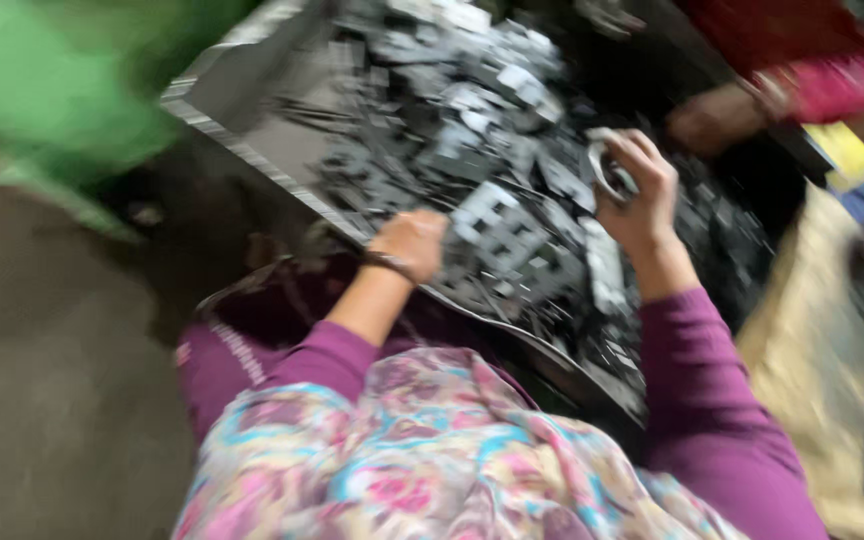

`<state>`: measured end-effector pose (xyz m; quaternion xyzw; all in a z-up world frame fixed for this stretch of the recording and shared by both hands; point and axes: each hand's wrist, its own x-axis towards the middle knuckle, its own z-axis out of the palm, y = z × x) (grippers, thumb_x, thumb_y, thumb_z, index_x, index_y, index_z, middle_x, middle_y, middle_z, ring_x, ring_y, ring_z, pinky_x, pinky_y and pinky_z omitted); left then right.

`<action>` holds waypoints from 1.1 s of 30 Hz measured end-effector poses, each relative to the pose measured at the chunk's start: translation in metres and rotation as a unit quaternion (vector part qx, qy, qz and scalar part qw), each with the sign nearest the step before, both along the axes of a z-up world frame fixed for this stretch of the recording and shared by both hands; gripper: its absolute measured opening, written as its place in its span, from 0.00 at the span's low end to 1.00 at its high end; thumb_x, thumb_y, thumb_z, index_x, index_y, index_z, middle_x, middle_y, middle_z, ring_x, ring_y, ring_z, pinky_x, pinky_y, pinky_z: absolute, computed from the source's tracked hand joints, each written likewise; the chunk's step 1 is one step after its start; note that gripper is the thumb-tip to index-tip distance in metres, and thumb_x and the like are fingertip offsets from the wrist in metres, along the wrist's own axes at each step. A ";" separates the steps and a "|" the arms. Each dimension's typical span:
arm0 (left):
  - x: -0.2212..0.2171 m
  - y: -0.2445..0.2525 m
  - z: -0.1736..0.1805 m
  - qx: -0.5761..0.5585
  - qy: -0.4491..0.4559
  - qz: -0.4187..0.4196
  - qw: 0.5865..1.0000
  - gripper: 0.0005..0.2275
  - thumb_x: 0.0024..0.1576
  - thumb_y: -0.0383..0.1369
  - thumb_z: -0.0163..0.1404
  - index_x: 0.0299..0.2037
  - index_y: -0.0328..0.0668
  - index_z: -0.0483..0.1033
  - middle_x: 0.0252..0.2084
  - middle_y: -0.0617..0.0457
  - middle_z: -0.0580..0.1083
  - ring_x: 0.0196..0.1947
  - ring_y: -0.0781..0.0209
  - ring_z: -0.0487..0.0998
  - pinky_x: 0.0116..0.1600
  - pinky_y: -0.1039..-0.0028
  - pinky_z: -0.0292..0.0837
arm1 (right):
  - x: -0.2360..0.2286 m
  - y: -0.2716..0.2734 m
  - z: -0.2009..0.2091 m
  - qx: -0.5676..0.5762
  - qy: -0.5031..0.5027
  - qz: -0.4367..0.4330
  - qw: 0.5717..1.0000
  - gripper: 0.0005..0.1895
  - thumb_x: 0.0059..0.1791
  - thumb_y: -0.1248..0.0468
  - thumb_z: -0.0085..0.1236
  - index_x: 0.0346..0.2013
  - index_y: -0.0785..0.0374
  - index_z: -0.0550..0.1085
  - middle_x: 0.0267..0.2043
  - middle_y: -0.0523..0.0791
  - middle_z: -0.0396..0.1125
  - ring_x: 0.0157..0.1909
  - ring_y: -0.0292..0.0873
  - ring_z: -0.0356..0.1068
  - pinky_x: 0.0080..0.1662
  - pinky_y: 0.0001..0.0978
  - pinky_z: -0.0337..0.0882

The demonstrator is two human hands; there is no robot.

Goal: The person sorts small metal brackets and wire pieces from a large bin by hand, picking them up and moving them within the bin. The hands repeatedly reach into the bin, separate items, and place them back into the bin.

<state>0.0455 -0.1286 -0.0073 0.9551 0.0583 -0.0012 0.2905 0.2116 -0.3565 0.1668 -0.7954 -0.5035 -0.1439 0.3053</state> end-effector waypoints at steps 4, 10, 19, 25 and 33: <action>0.004 -0.006 0.009 -0.006 -0.015 0.024 1.000 0.09 0.50 0.28 0.50 0.38 0.41 0.80 0.44 0.39 0.79 0.47 0.39 0.81 0.50 0.55 0.78 | -0.047 0.091 0.019 -0.002 0.090 0.156 0.984 0.19 0.48 0.82 0.55 0.51 0.66 0.78 0.48 0.50 0.74 0.50 0.43 0.76 0.51 0.28 0.73; 0.011 -0.016 0.001 -0.010 0.029 0.047 0.998 0.12 0.53 0.30 0.50 0.47 0.47 0.77 0.51 0.49 0.77 0.53 0.48 0.78 0.54 0.57 0.75 | -0.080 0.203 0.016 -0.016 0.237 0.325 0.915 0.14 0.50 0.80 0.59 0.47 0.66 0.80 0.46 0.47 0.76 0.47 0.39 0.76 0.51 0.28 0.76; 0.013 -0.013 0.003 -0.014 0.057 0.043 0.997 0.12 0.54 0.26 0.51 0.48 0.42 0.80 0.51 0.47 0.78 0.53 0.49 0.80 0.55 0.60 0.77 | -0.100 0.333 -0.058 -0.047 0.223 0.363 0.903 0.20 0.47 0.72 0.72 0.53 0.56 0.80 0.59 0.46 0.74 0.60 0.43 0.75 0.58 0.33 0.77; 0.004 -0.010 0.020 -0.027 0.039 0.040 0.998 0.13 0.52 0.25 0.51 0.47 0.41 0.79 0.50 0.45 0.78 0.51 0.46 0.80 0.53 0.61 0.77 | -0.071 0.283 -0.071 -0.046 0.174 0.208 0.961 0.38 0.41 0.69 0.72 0.65 0.57 0.71 0.65 0.51 0.65 0.63 0.52 0.68 0.60 0.36 0.71; -0.008 0.000 0.042 -0.002 0.014 0.022 1.000 0.07 0.52 0.26 0.50 0.36 0.37 0.82 0.43 0.35 0.79 0.45 0.39 0.82 0.48 0.56 0.79 | -0.027 -0.001 -0.061 -0.114 0.145 -0.025 0.983 0.23 0.44 0.69 0.70 0.54 0.63 0.78 0.55 0.50 0.72 0.52 0.45 0.73 0.48 0.33 0.73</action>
